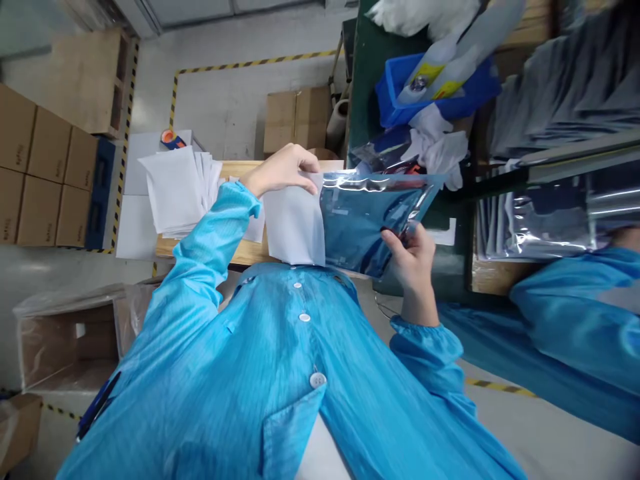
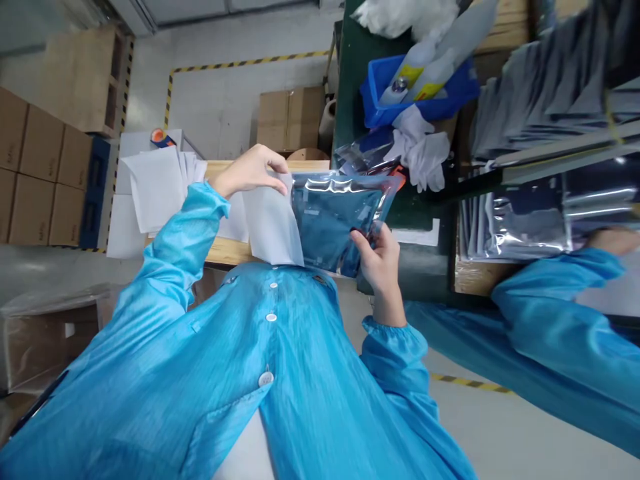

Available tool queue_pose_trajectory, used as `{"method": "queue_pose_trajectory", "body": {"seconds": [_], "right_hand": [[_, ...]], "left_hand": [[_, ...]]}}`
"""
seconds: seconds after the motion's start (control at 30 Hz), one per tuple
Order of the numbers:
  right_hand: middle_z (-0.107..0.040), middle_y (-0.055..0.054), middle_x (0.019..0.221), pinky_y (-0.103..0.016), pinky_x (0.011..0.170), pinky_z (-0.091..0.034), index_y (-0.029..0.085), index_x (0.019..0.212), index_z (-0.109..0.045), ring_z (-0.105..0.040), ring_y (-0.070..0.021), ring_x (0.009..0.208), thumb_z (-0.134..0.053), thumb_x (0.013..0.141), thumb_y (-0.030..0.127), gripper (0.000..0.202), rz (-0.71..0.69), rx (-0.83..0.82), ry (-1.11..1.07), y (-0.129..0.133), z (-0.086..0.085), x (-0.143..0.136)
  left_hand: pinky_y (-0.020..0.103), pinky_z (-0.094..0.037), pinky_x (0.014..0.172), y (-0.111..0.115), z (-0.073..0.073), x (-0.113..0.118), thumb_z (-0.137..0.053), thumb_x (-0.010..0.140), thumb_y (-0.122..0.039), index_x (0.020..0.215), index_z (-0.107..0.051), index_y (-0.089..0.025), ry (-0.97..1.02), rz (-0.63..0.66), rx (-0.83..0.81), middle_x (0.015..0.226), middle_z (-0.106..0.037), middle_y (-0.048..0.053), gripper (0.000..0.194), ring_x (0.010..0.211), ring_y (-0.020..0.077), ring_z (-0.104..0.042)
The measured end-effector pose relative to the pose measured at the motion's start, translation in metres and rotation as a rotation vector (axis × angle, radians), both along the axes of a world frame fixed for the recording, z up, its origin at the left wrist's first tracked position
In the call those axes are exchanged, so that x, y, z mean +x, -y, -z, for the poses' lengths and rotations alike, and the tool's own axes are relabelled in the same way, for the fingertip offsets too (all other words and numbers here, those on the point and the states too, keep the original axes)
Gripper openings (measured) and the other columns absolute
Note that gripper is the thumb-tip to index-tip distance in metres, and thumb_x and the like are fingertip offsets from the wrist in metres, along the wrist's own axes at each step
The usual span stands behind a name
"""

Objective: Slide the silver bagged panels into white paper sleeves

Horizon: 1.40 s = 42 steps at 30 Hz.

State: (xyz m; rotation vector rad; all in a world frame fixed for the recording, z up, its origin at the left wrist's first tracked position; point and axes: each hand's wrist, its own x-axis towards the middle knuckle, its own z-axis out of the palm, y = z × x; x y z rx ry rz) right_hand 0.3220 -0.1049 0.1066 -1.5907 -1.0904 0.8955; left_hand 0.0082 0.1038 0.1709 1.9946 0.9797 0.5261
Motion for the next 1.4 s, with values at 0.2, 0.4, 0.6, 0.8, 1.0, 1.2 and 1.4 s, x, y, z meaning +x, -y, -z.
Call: {"method": "queue_pose_trajectory", "body": {"seconds": [0.2,0.4,0.6,0.8,1.0,1.2,1.4], "right_hand": [[-0.067,0.0,0.084,-0.043,0.085,-0.057,0.027,0.094,-0.074,-0.059,-0.0222,0.078,-0.085,0.083,0.055,0.032,-0.021,0.005,0.114,0.008,-0.009,0.004],[-0.068,0.0,0.079,-0.042,0.076,-0.055,0.029,0.093,-0.075,-0.06,-0.0226,0.071,-0.086,0.082,0.054,0.03,-0.064,0.048,0.189,0.014,-0.026,0.003],[-0.068,0.001,0.08,-0.04,0.077,-0.058,0.028,0.091,-0.074,-0.063,-0.0217,0.076,-0.09,0.073,0.055,0.036,0.031,0.03,-0.017,0.005,-0.024,-0.031],[-0.07,0.0,0.1,-0.042,0.104,-0.063,0.028,0.106,-0.066,-0.073,-0.0218,0.1,-0.088,0.071,0.06,0.052,0.427,0.194,-0.348,-0.015,-0.015,-0.06],[-0.075,-0.001,0.11,-0.046,0.124,-0.058,0.028,0.118,-0.063,-0.077,-0.0248,0.121,-0.077,0.081,0.056,0.048,0.584,0.275,-0.397,-0.033,-0.015,-0.061],[-0.077,-0.005,0.124,-0.05,0.128,-0.057,0.027,0.124,-0.063,-0.074,-0.0277,0.134,-0.07,0.092,0.053,0.042,0.577,0.277,-0.314,-0.035,-0.014,-0.068],[-0.076,-0.004,0.133,-0.051,0.135,-0.051,0.023,0.133,-0.06,-0.072,-0.0232,0.138,-0.068,0.099,0.035,0.037,0.638,0.354,-0.523,-0.034,-0.014,-0.07]], "left_hand": [[0.04,-0.063,0.105,0.015,-0.017,-0.005,-0.088,0.093,-0.037,0.08,-0.086,-0.018,0.116,-0.102,-0.14,0.076,-0.078,-0.001,0.023,0.095,0.0234,-0.082],[0.047,-0.064,0.106,0.024,-0.012,0.005,-0.085,0.098,-0.045,0.092,-0.086,-0.015,0.137,-0.17,-0.075,0.097,-0.082,0.003,0.03,0.107,0.0273,-0.082],[0.059,-0.06,0.119,0.042,-0.043,0.027,-0.083,0.101,-0.05,0.119,-0.085,-0.023,0.028,-0.176,0.104,0.12,-0.082,0.004,0.033,0.139,0.0393,-0.073],[0.052,-0.033,0.146,0.086,-0.06,0.012,-0.073,0.106,-0.067,0.168,-0.048,-0.037,0.096,-0.788,0.384,0.169,-0.057,0.005,0.074,0.181,0.0303,-0.023],[0.054,-0.05,0.137,0.161,0.024,0.028,-0.08,0.106,-0.056,0.158,-0.053,-0.031,0.394,-0.903,-0.101,0.163,-0.066,0.01,0.063,0.162,0.0274,-0.058],[0.049,-0.06,0.125,0.196,0.053,0.066,-0.09,0.091,-0.066,0.12,-0.082,-0.015,0.837,-0.879,-0.563,0.126,-0.087,0.013,0.059,0.127,0.0288,-0.081],[0.037,-0.062,0.108,0.209,0.043,0.072,-0.097,0.08,-0.067,0.102,-0.087,-0.017,0.757,-0.854,-0.648,0.108,-0.089,0.009,0.055,0.113,0.0259,-0.082]]}}
